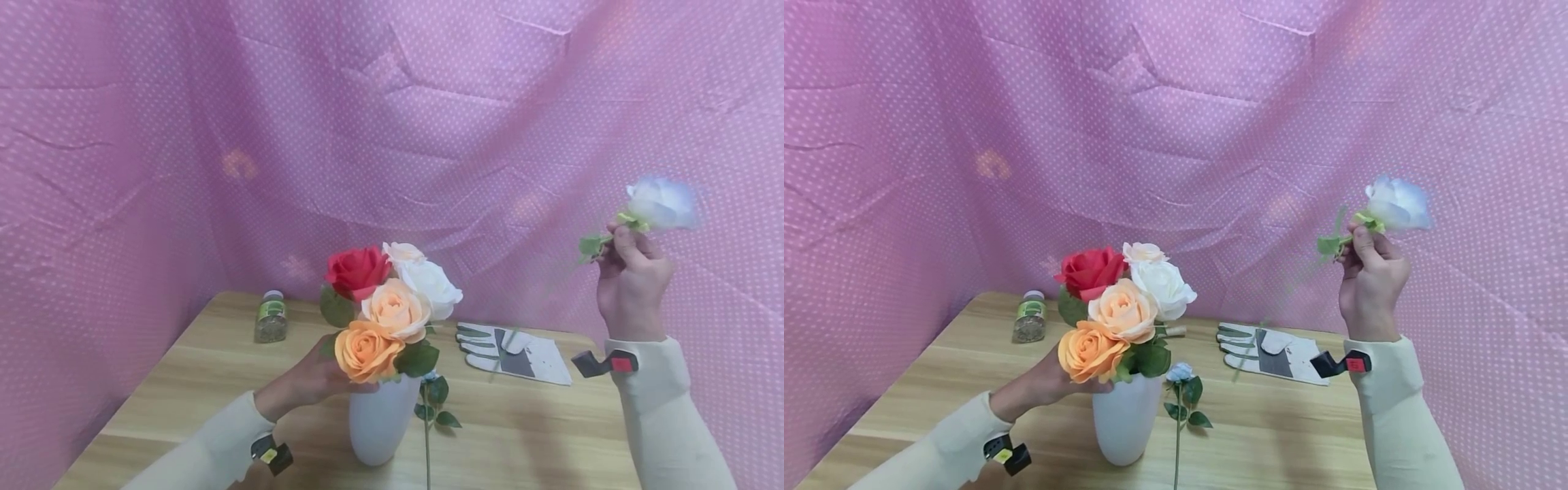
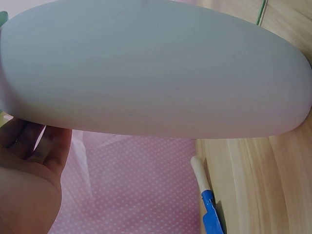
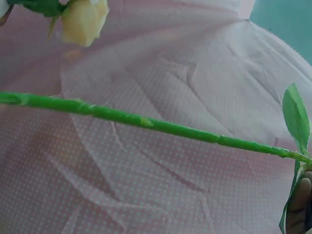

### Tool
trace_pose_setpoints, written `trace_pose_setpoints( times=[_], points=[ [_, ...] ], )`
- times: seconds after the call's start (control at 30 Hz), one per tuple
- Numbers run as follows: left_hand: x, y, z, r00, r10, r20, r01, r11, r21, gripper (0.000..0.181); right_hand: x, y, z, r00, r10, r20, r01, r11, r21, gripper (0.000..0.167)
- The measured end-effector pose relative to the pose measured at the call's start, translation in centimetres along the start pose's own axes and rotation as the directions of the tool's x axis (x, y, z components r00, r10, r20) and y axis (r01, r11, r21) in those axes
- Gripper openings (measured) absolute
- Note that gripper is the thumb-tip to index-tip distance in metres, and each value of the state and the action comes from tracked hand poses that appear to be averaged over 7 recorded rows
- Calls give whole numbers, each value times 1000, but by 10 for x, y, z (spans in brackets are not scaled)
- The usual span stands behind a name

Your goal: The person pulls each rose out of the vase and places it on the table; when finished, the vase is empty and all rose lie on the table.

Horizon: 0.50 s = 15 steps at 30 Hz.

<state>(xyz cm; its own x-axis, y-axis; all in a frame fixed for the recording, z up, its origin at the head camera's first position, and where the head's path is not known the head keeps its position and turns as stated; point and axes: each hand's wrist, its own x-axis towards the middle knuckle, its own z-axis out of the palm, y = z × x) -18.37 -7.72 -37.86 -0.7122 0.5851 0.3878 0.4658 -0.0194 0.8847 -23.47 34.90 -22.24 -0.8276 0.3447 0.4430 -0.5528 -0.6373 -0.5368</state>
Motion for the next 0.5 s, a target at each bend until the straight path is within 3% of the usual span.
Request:
trace_pose_setpoints(
  times=[0.2,0.3,0.4,0.5],
  points=[
    [5,2,2,1000,-23,-8,23,1000,-16,73,2,13,-28,993,117,5,-116,985,-130,16],
    [7,3,3,1000,-24,-9,24,999,-27,73,3,27,-40,980,197,2,-192,961,-200,12],
    [9,4,4,999,-27,-23,26,999,-36,73,2,44,-49,958,286,-10,-275,909,-312,9],
    [12,6,5,998,-41,-39,40,999,-35,75,-1,63,-57,926,375,-37,-356,836,-417,11]
  ],
)
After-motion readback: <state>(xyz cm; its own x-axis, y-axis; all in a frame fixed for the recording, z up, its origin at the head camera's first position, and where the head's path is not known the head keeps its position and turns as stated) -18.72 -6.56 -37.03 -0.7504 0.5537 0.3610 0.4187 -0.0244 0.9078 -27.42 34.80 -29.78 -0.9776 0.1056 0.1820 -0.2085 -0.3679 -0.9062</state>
